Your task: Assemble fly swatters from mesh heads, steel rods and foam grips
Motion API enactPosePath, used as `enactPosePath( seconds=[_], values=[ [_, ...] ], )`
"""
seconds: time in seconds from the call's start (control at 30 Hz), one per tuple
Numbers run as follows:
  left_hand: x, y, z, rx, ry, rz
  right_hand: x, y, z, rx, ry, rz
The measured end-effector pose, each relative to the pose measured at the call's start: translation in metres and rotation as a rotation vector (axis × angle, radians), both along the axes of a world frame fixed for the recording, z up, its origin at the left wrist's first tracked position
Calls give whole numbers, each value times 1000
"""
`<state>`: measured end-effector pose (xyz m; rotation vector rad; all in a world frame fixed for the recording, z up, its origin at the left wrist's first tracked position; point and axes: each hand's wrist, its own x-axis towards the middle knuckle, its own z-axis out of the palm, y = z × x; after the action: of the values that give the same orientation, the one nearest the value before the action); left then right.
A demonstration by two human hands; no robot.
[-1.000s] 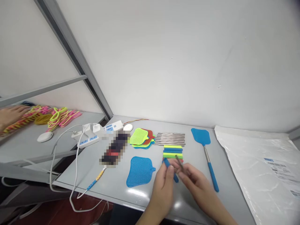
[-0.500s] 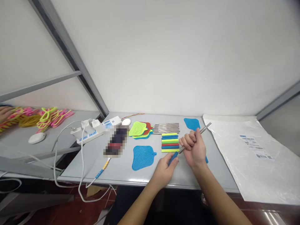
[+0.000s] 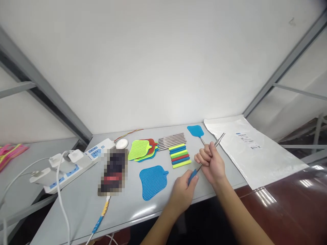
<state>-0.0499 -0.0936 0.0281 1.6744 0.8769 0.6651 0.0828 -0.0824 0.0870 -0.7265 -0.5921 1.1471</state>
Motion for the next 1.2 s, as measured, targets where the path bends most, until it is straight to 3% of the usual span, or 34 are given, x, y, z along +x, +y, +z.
enactPosePath(
  seconds=[0.23, 0.57, 0.7, 0.83, 0.93, 1.03, 1.2],
  values=[
    [1, -2, 1, 39, 77, -1, 5, -5, -7, -1, 11, -24],
    [5, -3, 2, -35, 34, 56, 15, 14, -19, -64, 32, 163],
    [6, -3, 2, -93, -27, 110, 0, 10, -33, -118, -150, 355],
    [7, -3, 3, -87, -75, 157, -8, 3, -43, -62, -431, 364],
    [7, -3, 7, -80, -71, 155, 2, 1, -43, -95, -488, 450],
    [5, -3, 10, -96, -26, 112, 17, 2, -37, -121, -370, 424],
    [0, -5, 12, -94, 71, 69, 21, 4, -22, -130, 26, 201]
  ],
)
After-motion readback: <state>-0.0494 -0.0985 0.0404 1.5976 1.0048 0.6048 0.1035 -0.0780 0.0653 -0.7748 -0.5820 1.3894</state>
